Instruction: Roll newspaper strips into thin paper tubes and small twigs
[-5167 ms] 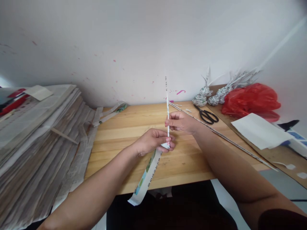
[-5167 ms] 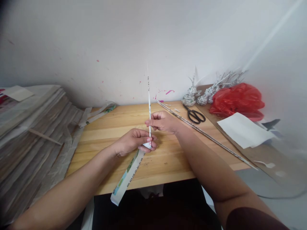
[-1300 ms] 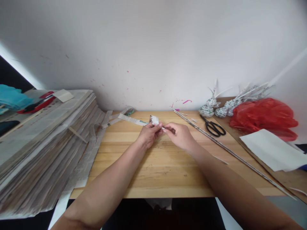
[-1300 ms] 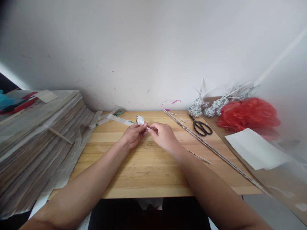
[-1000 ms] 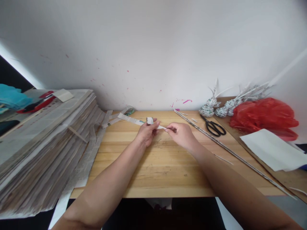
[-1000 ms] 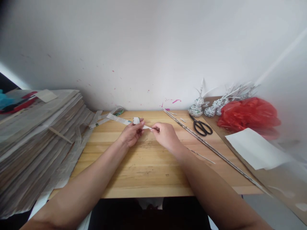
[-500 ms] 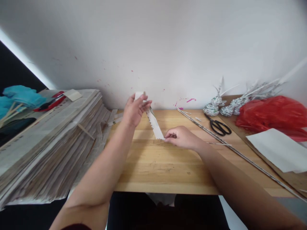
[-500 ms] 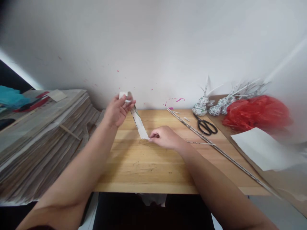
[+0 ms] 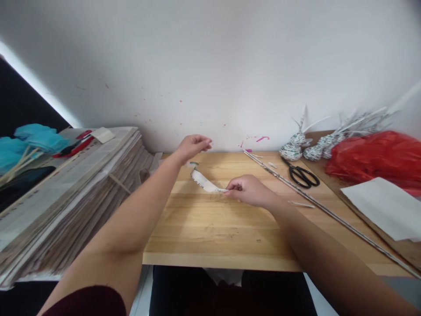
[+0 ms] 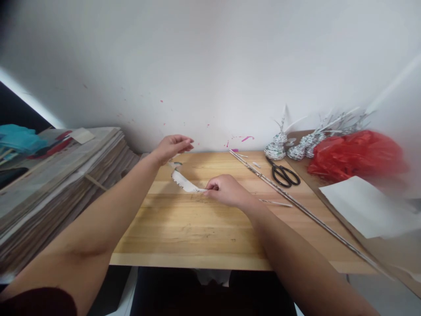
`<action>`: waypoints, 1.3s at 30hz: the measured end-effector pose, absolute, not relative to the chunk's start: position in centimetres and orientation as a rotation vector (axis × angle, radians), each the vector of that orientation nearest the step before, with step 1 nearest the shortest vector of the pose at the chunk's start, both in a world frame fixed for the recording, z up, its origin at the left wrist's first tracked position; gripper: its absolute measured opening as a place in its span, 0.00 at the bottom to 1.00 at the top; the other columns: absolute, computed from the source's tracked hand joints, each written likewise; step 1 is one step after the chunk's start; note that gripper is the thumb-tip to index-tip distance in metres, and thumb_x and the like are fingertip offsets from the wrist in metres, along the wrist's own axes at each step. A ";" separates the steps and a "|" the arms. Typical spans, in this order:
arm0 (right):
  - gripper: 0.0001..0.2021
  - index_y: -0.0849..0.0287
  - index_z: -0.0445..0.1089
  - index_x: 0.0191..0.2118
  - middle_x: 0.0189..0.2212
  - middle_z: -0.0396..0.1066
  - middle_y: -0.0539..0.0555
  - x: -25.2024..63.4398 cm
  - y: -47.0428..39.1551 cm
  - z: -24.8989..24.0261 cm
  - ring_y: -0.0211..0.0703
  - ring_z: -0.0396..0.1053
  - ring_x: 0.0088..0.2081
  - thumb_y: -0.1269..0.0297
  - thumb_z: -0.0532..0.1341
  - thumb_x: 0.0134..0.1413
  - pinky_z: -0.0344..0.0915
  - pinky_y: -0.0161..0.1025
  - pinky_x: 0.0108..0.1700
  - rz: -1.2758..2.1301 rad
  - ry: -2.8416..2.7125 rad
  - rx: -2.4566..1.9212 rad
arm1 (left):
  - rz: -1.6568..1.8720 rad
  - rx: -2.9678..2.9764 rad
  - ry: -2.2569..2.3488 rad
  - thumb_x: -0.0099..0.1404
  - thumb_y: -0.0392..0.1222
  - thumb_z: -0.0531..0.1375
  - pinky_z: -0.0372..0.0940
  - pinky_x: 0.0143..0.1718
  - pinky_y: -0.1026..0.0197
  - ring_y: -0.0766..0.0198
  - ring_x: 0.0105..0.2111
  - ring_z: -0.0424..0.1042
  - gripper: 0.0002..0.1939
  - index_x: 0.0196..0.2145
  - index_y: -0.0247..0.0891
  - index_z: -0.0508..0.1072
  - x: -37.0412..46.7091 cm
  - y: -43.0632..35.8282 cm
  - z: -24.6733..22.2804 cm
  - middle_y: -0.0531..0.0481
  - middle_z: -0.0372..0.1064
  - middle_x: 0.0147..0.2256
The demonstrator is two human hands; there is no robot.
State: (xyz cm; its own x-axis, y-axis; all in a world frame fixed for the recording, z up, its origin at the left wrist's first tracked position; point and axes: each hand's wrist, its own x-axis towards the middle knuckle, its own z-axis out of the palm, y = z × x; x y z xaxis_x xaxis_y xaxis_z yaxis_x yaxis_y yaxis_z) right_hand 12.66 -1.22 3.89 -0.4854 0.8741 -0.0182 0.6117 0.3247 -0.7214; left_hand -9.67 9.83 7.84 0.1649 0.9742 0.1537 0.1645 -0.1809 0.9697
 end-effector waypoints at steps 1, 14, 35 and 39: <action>0.08 0.58 0.76 0.30 0.24 0.74 0.50 12.7 -1.1 3.8 0.36 0.66 0.24 0.61 0.62 0.51 0.55 0.33 0.26 0.927 -2.228 -1.335 | 1.074 1.569 1.172 0.54 0.48 0.66 0.63 0.31 0.63 0.64 0.28 0.71 0.13 0.30 0.35 0.77 -10.0 9.3 7.5 0.42 0.75 0.29; 0.08 0.56 0.76 0.29 0.25 0.75 0.49 12.7 -1.2 3.5 0.36 0.67 0.25 0.59 0.61 0.52 0.55 0.34 0.28 0.799 -2.268 -1.388 | 0.851 1.022 1.152 0.56 0.53 0.65 0.68 0.32 0.60 0.61 0.33 0.75 0.24 0.46 0.37 0.72 -11.0 2.4 3.9 0.38 0.73 0.45; 0.08 0.59 0.73 0.31 0.28 0.74 0.53 12.3 -0.9 2.6 0.39 0.68 0.29 0.73 0.57 0.55 0.56 0.34 0.32 0.272 -2.191 -1.257 | 1.100 0.603 0.946 0.56 0.36 0.66 0.64 0.22 0.72 0.74 0.20 0.66 0.07 0.28 0.28 0.73 -2.3 -0.2 1.3 0.50 0.68 0.23; 0.07 0.58 0.75 0.36 0.32 0.76 0.53 12.3 -0.8 2.5 0.40 0.70 0.32 0.69 0.59 0.56 0.58 0.34 0.35 0.356 -2.151 -1.262 | 1.159 0.650 0.919 0.49 0.35 0.70 0.64 0.24 0.72 0.74 0.21 0.66 0.10 0.26 0.28 0.73 -3.2 0.4 0.6 0.50 0.70 0.23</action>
State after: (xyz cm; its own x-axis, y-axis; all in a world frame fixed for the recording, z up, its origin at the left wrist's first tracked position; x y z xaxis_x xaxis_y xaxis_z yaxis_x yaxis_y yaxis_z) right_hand 12.28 -0.80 2.48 -0.3575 0.8575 0.3699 0.6927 0.5092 -0.5108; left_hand -3.22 0.38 0.60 0.1244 0.9558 -0.2665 -0.4779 0.2931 0.8281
